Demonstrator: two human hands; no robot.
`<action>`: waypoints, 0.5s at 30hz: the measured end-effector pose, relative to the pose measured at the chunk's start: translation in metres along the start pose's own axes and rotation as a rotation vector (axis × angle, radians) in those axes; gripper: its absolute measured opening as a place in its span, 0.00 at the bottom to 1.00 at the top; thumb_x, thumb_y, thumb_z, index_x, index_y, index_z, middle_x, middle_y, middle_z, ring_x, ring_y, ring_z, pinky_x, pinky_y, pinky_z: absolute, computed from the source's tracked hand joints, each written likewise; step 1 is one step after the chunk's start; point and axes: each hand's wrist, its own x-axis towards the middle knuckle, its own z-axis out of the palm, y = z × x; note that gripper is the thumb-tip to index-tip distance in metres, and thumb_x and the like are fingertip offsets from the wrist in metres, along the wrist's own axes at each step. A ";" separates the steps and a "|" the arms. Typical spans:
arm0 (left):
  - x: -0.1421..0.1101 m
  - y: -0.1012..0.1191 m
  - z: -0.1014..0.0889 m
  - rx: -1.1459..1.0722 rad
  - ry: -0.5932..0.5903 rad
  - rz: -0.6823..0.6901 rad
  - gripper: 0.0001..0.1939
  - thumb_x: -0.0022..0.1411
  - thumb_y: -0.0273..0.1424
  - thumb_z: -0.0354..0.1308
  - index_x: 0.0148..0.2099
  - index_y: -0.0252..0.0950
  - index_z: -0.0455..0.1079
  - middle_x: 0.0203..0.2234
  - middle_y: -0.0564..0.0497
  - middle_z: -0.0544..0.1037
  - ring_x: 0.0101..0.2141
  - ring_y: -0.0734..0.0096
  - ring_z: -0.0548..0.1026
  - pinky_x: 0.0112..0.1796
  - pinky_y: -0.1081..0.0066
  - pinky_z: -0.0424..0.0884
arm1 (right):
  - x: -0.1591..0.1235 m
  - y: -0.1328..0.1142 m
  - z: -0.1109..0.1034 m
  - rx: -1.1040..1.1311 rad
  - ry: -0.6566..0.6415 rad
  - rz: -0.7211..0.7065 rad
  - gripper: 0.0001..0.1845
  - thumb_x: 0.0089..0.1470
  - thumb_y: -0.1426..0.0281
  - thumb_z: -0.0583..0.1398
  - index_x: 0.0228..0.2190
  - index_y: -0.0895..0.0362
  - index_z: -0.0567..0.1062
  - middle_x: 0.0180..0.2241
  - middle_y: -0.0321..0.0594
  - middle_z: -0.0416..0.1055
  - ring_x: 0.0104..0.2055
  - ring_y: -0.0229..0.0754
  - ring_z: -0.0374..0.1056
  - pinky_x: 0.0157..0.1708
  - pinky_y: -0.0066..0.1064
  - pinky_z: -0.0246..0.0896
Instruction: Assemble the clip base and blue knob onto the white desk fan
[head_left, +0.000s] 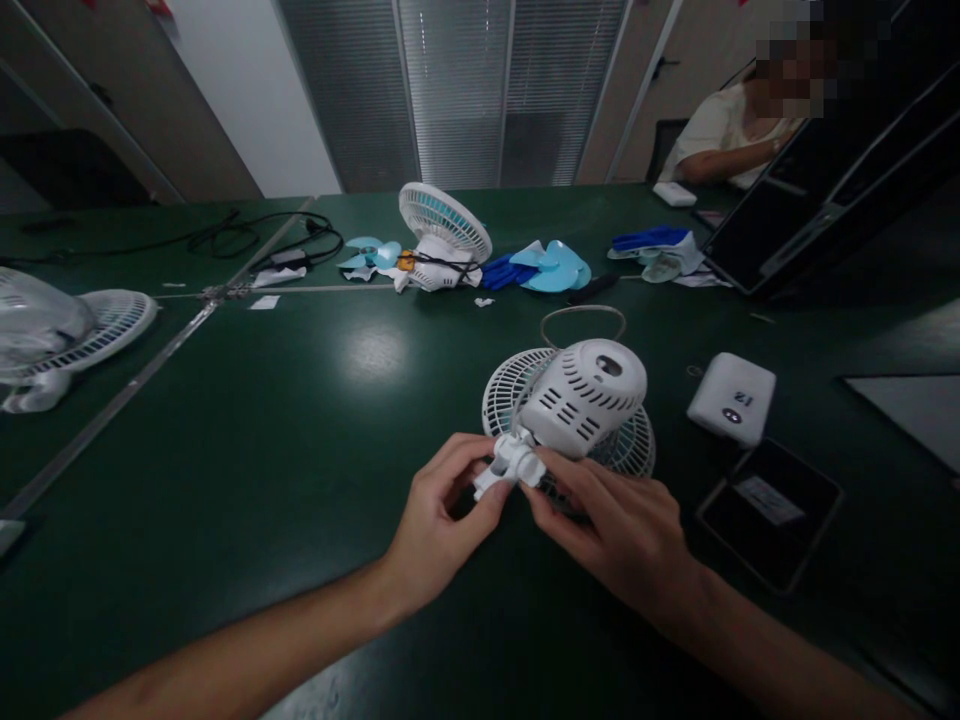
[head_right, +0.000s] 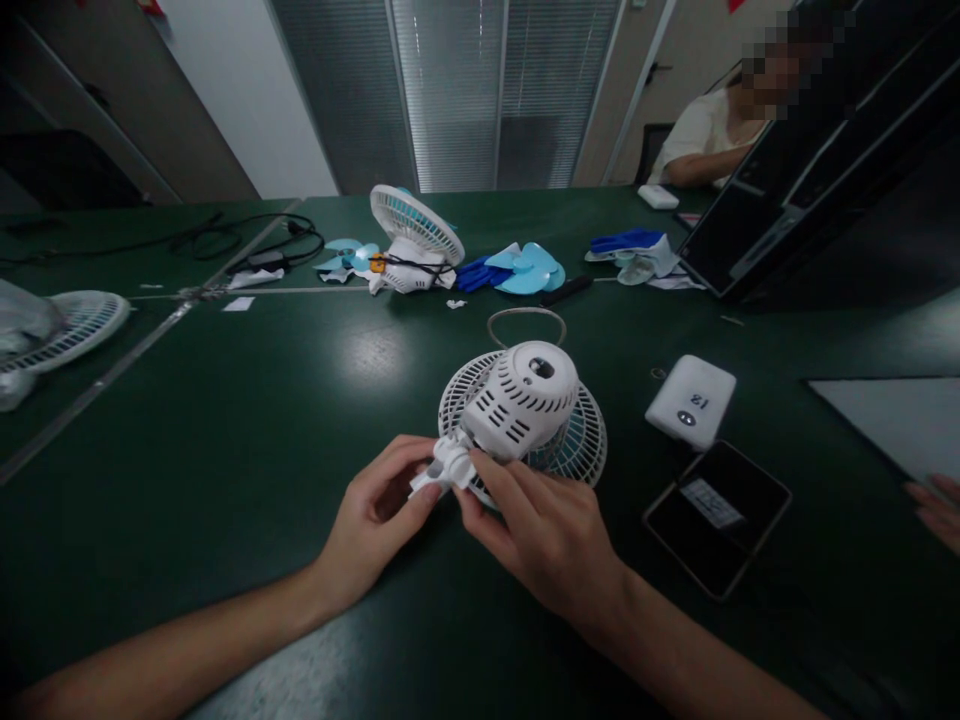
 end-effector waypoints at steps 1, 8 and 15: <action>-0.001 0.001 0.000 0.019 -0.015 0.007 0.14 0.70 0.33 0.59 0.55 0.37 0.74 0.47 0.43 0.75 0.44 0.61 0.74 0.44 0.66 0.72 | 0.000 0.000 0.000 0.005 -0.007 0.002 0.10 0.65 0.68 0.61 0.47 0.57 0.74 0.27 0.30 0.76 0.25 0.33 0.73 0.25 0.28 0.60; -0.002 0.001 0.000 0.081 -0.034 0.014 0.15 0.70 0.34 0.58 0.57 0.37 0.72 0.45 0.44 0.75 0.41 0.63 0.74 0.41 0.67 0.72 | 0.005 -0.002 -0.001 -0.009 -0.027 -0.003 0.06 0.66 0.67 0.61 0.40 0.57 0.76 0.27 0.31 0.76 0.26 0.32 0.73 0.26 0.29 0.57; -0.003 -0.001 0.002 0.125 -0.068 0.034 0.16 0.68 0.31 0.60 0.57 0.37 0.73 0.41 0.45 0.74 0.40 0.64 0.73 0.41 0.67 0.71 | 0.009 -0.004 -0.004 -0.025 -0.043 0.012 0.19 0.67 0.70 0.58 0.22 0.55 0.70 0.19 0.31 0.66 0.21 0.33 0.63 0.25 0.32 0.51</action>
